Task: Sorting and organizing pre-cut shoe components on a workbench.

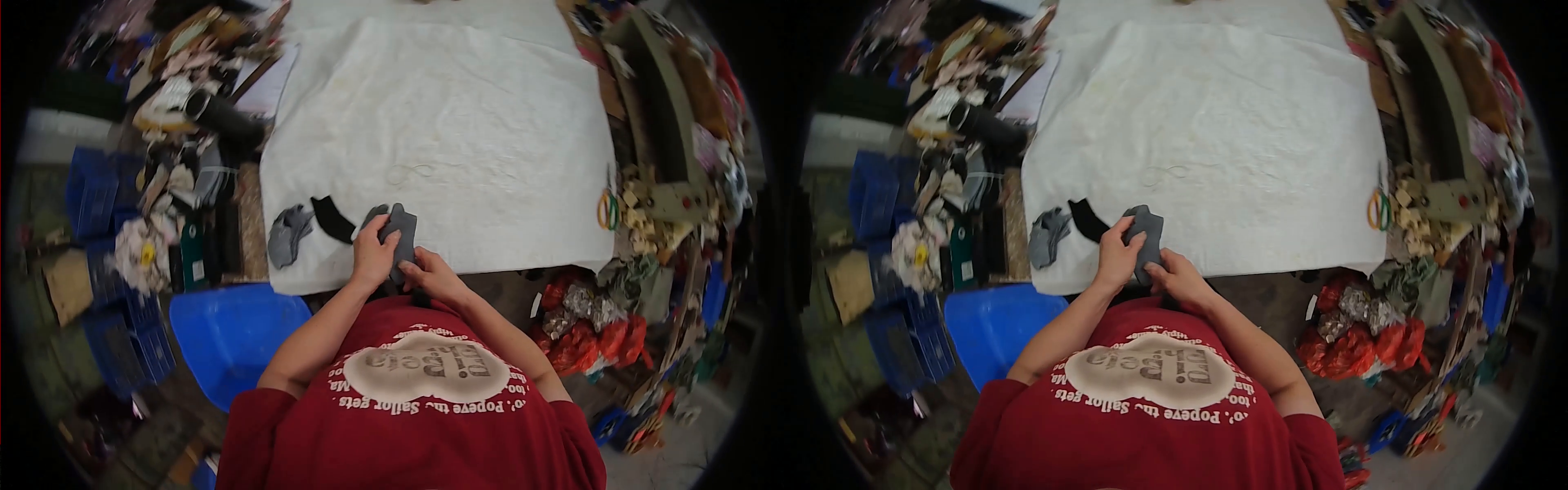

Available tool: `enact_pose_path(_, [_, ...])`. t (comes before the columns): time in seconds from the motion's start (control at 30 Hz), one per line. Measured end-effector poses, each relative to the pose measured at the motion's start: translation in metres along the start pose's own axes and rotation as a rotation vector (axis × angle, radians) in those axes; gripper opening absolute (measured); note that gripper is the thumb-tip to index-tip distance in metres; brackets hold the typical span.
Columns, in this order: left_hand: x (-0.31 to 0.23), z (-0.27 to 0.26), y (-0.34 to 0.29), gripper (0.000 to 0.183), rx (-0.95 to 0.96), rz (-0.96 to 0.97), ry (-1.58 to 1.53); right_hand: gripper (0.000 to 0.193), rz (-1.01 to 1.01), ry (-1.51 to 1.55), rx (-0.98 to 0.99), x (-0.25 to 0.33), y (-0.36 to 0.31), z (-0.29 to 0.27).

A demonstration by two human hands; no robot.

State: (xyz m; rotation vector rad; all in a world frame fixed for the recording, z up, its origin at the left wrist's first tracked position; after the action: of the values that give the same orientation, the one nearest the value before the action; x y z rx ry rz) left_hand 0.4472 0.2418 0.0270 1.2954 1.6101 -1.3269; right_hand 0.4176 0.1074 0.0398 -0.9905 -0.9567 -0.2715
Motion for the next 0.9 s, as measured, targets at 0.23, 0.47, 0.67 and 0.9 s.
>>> enact_pose_path(0.23, [0.033,-0.028,-0.015,0.033,-0.054,-0.123,0.091,0.032,0.124,-0.045,0.084,-0.031,0.018,0.021])
enact_pose_path(0.47, [0.037,-0.023,0.006,0.041,-0.041,0.025,0.587,0.034,0.096,-0.085,-0.024,-0.048,0.016,0.01])
enact_pose_path(0.67, [0.066,-0.056,0.0,0.049,-0.308,0.016,0.567,0.03,0.148,-0.156,-0.043,-0.046,0.011,0.008])
enact_pose_path(0.9, [0.067,-0.058,0.003,0.069,-0.478,-0.374,0.532,0.032,0.115,-0.161,-0.106,-0.055,0.011,0.003])
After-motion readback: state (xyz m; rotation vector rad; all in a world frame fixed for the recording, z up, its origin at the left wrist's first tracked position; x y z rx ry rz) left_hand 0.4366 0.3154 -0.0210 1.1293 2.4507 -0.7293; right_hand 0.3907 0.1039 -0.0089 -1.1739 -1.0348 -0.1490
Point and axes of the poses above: each hand's wrist, its own y-axis towards the middle knuckle, its own z-axis out of the palm, x = y × z, the point moved 4 cm from there along y, towards the middle knuckle, and after that the axes turned 8 degrees about x, right-handed, at the moved point
